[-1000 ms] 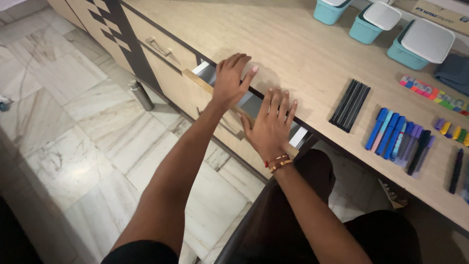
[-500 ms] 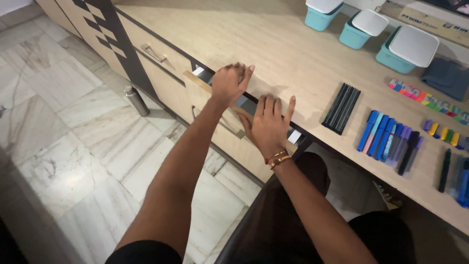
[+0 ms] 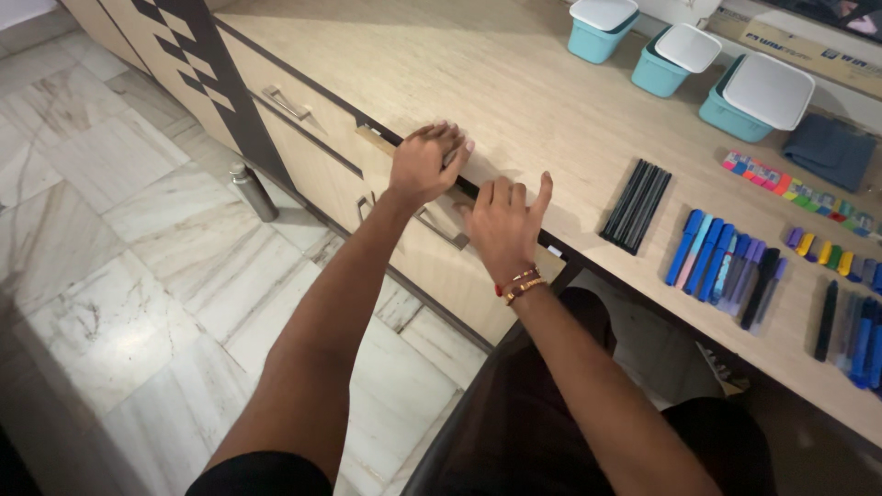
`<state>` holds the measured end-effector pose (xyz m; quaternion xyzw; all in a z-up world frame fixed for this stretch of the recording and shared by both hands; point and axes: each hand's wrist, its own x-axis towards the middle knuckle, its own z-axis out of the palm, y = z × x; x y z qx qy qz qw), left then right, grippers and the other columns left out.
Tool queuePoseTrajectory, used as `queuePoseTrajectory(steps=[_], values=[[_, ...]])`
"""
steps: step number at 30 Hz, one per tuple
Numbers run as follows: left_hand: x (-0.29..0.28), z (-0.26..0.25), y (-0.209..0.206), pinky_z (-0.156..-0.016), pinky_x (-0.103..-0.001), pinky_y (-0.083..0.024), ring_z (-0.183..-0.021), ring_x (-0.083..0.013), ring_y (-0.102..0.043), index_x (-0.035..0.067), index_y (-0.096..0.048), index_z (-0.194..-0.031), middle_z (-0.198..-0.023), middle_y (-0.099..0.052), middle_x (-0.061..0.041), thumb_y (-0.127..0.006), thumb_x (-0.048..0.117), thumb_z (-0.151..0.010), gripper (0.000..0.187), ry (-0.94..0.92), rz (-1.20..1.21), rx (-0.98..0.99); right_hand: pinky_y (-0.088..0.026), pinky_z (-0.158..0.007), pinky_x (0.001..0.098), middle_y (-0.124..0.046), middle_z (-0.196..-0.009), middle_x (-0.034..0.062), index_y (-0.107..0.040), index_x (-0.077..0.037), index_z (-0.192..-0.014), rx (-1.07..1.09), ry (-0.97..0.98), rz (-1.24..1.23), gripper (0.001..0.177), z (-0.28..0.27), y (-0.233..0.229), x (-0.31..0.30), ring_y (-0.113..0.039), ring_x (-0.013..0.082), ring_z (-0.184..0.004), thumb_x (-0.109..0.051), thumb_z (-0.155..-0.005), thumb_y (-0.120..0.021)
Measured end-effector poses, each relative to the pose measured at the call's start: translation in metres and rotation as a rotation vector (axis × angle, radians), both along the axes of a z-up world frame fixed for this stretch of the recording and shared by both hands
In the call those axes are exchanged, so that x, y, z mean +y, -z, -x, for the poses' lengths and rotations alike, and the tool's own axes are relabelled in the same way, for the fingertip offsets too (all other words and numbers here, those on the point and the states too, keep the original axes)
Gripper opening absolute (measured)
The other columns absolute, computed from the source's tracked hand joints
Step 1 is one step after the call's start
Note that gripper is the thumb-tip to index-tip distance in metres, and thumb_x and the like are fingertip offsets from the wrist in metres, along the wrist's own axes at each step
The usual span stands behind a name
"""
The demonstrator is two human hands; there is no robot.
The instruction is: The person organizes pens and highlighters by taking them out of a drawer and arranging them on a desk. They sort the items by color and type, placing them in neat rows. The person also handles a magazine, flipping through its pages before placing it back in the drawer.
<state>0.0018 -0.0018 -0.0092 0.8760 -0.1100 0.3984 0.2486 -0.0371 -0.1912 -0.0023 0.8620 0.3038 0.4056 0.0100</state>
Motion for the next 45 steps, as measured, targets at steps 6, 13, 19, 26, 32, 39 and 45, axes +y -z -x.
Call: queuePoseTrajectory(steps=[6, 13, 19, 26, 32, 39, 45], values=[[-0.001, 0.000, 0.001, -0.109, -0.044, -0.049, -0.118, -0.0380, -0.068, -0.002, -0.077, -0.106, -0.113, -0.075, -0.021, -0.058, 0.027, -0.102, 0.035, 0.008, 0.014, -0.018, -0.031, -0.112, 0.0676, -0.065, -0.089, 0.0057, -0.072, -0.007, -0.091, -0.076, -0.017, 0.005, 0.044, -0.005, 0.001, 0.002, -0.062, 0.0220, -0.081, -0.050, -0.081, -0.081], [-0.004, 0.003, -0.004, -0.108, -0.044, -0.048, -0.118, -0.0383, -0.068, -0.002, -0.077, -0.106, -0.113, -0.075, -0.021, -0.057, 0.030, -0.103, 0.038, -0.011, 0.025, -0.003, -0.032, -0.111, 0.0681, -0.063, -0.079, 0.0053, -0.072, -0.007, -0.083, -0.121, -0.033, 0.034, 0.013, -0.012, -0.004, 0.004, -0.066, 0.0222, -0.077, -0.019, -0.082, -0.075], [-0.005, 0.007, -0.007, -0.109, -0.044, -0.047, -0.118, -0.0378, -0.067, -0.003, -0.076, -0.107, -0.113, -0.075, -0.021, -0.057, 0.029, -0.103, 0.037, 0.009, 0.045, 0.005, -0.032, -0.110, 0.0694, -0.063, -0.076, 0.0049, -0.072, -0.006, -0.082, -0.096, -0.062, 0.035, 0.004, -0.015, -0.007, 0.005, -0.067, 0.0217, -0.073, -0.010, -0.083, -0.072], [-0.005, 0.006, -0.004, -0.109, -0.045, -0.047, -0.117, -0.0381, -0.067, -0.002, -0.075, -0.108, -0.114, -0.074, -0.022, -0.058, 0.028, -0.103, 0.036, -0.004, 0.044, -0.012, -0.032, -0.111, 0.0677, -0.065, -0.079, 0.0030, -0.074, -0.009, -0.087, -0.101, -0.028, 0.087, 0.006, -0.022, -0.005, 0.008, -0.067, 0.0206, -0.072, -0.007, -0.082, -0.071], [-0.005, 0.004, -0.001, -0.110, -0.045, -0.047, -0.119, -0.0382, -0.067, -0.002, -0.075, -0.108, -0.115, -0.074, -0.022, -0.059, 0.027, -0.102, 0.034, 0.000, 0.059, -0.012, -0.033, -0.112, 0.0661, -0.065, -0.078, 0.0028, -0.073, -0.009, -0.085, -0.068, -0.045, 0.131, 0.005, -0.023, -0.006, 0.003, -0.068, 0.0204, -0.072, -0.005, -0.084, -0.070], [0.000, 0.002, 0.006, -0.115, -0.047, -0.043, -0.126, -0.0387, -0.063, -0.004, -0.074, -0.111, -0.120, -0.072, -0.024, -0.059, 0.024, -0.103, 0.033, 0.058, 0.035, -0.017, -0.031, -0.114, 0.0622, -0.069, -0.083, 0.0049, -0.075, -0.009, -0.089, -0.036, -0.108, 0.089, 0.014, -0.021, -0.014, -0.003, -0.069, 0.0213, -0.074, -0.022, -0.085, -0.073], [0.002, 0.010, 0.010, -0.118, -0.048, -0.033, -0.139, -0.0336, -0.051, -0.002, -0.067, -0.129, -0.139, -0.064, -0.020, -0.059, 0.030, -0.102, 0.042, 0.008, -0.084, 0.066, -0.026, -0.110, 0.0656, -0.071, -0.085, 0.0058, -0.074, -0.009, -0.083, 0.109, -0.188, -0.092, 0.031, -0.016, -0.024, -0.016, -0.068, 0.0241, -0.076, -0.040, -0.089, -0.072]])
